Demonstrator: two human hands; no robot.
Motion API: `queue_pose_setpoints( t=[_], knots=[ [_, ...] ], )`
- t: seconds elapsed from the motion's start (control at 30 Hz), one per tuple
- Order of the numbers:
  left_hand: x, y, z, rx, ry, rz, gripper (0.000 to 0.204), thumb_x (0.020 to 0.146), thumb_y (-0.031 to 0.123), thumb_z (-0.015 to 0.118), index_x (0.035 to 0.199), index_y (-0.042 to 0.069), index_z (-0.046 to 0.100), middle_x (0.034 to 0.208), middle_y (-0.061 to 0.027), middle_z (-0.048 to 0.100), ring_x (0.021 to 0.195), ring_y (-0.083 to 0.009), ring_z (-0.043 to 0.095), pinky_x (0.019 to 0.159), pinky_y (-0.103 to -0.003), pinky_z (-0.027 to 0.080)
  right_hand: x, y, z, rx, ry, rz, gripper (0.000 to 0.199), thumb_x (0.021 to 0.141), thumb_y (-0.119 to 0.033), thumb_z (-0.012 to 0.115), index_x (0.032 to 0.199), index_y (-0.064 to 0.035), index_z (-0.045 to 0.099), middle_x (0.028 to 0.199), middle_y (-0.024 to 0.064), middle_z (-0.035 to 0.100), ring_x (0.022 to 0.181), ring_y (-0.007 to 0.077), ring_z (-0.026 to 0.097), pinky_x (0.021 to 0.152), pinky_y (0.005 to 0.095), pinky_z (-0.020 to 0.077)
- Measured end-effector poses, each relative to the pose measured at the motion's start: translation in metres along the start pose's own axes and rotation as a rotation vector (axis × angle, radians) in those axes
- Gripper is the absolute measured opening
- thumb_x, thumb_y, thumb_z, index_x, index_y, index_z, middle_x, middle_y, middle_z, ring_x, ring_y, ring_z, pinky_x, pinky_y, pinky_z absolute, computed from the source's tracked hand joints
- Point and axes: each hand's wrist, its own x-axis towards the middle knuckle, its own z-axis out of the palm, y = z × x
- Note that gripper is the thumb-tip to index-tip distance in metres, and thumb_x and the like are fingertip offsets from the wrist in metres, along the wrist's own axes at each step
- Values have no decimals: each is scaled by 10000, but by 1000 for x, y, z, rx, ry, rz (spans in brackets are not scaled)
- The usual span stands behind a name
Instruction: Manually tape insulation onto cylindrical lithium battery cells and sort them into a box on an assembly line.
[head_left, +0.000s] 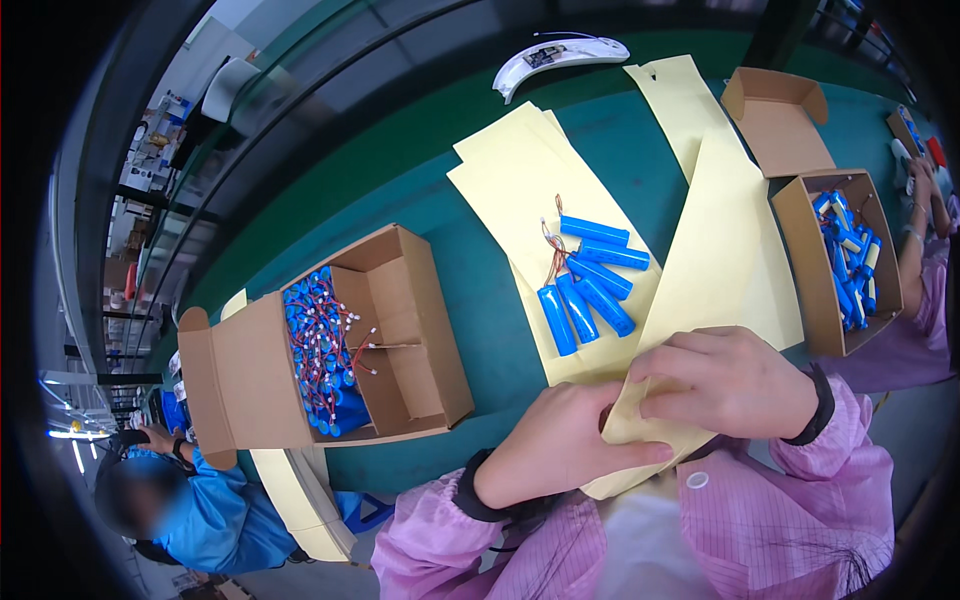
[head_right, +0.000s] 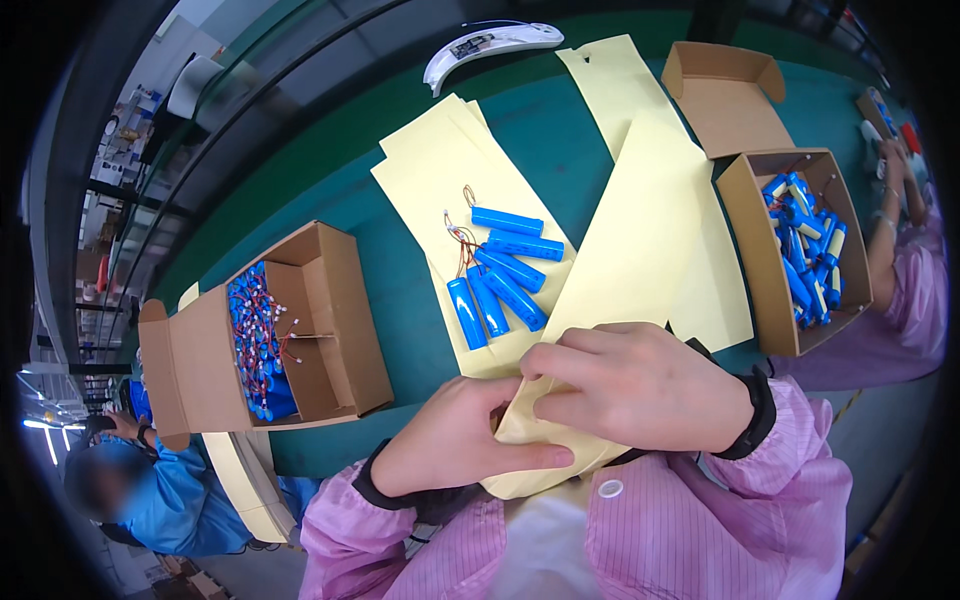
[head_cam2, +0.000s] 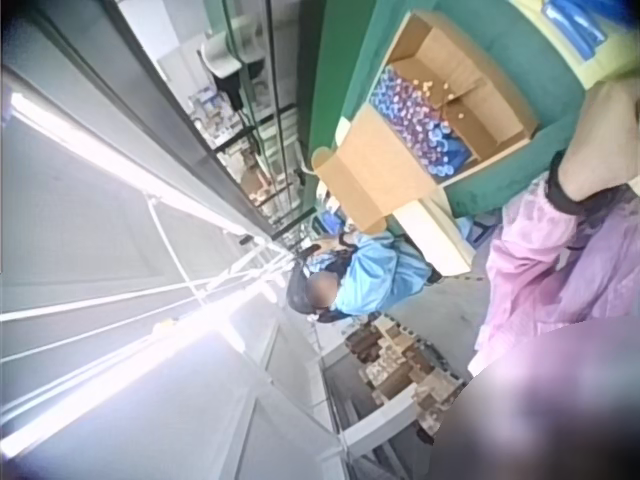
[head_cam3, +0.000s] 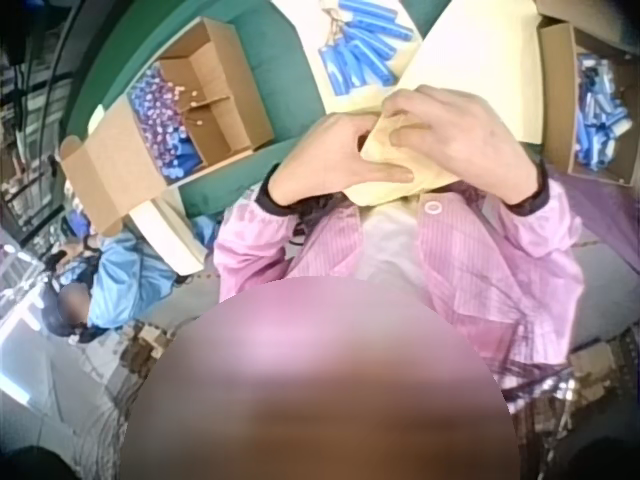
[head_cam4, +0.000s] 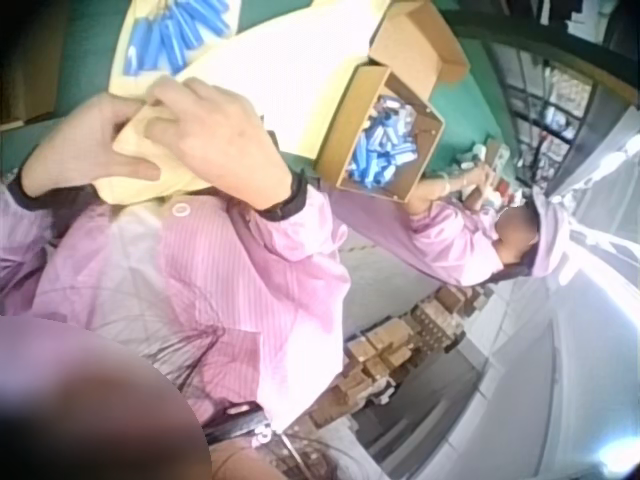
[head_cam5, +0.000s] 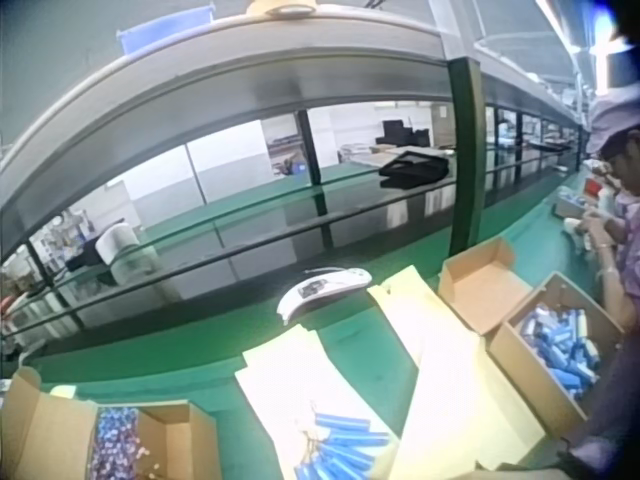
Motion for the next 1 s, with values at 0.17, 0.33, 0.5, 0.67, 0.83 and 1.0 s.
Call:
queue_pose_setpoints(
  t=[0.17, 0.33, 0.5, 0.67, 0.83, 1.0],
  knots=[
    [9, -1, 10, 69, 75, -61, 381, 758, 335, 771, 874, -17, 682, 766, -199, 668, 666, -312, 658, 627, -365, 510, 0, 1, 5, 65, 51, 54, 128, 678, -94, 669, 803, -82, 646, 983, 47, 562, 865, 187, 634, 694, 282, 540],
    [11, -23, 19, 371, 31, -64, 444, 800, 378, 719, 771, -57, 631, 671, -202, 620, 644, -366, 635, 604, -426, 489, -29, 18, -6, 743, 674, 312, 41, 844, -57, 670, 830, -58, 631, 942, 43, 542, 821, 168, 658, 704, 302, 541],
    [-3, 9, 11, 553, 267, 46, 490, 828, 446, 703, 903, -28, 606, 696, -177, 615, 635, -356, 625, 593, -448, 481, -16, 30, -38, 702, 961, 350, 183, 888, -172, 673, 956, -12, 615, 1066, 87, 546, 1006, 208, 617, 844, 325, 534],
    [10, 7, -25, 805, 856, -124, 409, 821, 329, 746, 965, -7, 563, 832, -152, 632, 717, -325, 654, 620, -398, 520, 29, 17, -39, 819, 788, 282, 127, 787, -139, 724, 804, -53, 633, 921, 65, 581, 981, 213, 614, 893, 365, 514],
    [22, -9, -24, 707, 662, -173, 381, 820, 298, 741, 965, -13, 575, 866, -187, 647, 739, -344, 667, 638, -417, 530, 53, 20, -34, 1073, 626, 303, 112, 736, -18, 750, 769, -70, 656, 915, 67, 620, 944, 201, 626, 882, 337, 482],
    [28, -7, -37, 617, 658, -294, 260, 816, 182, 692, 943, -24, 596, 837, -187, 665, 733, -330, 676, 638, -399, 532, 47, 35, -25, 1121, 633, 250, 71, 786, -10, 759, 817, -6, 695, 899, 79, 641, 866, 149, 638, 799, 269, 508]
  ],
)
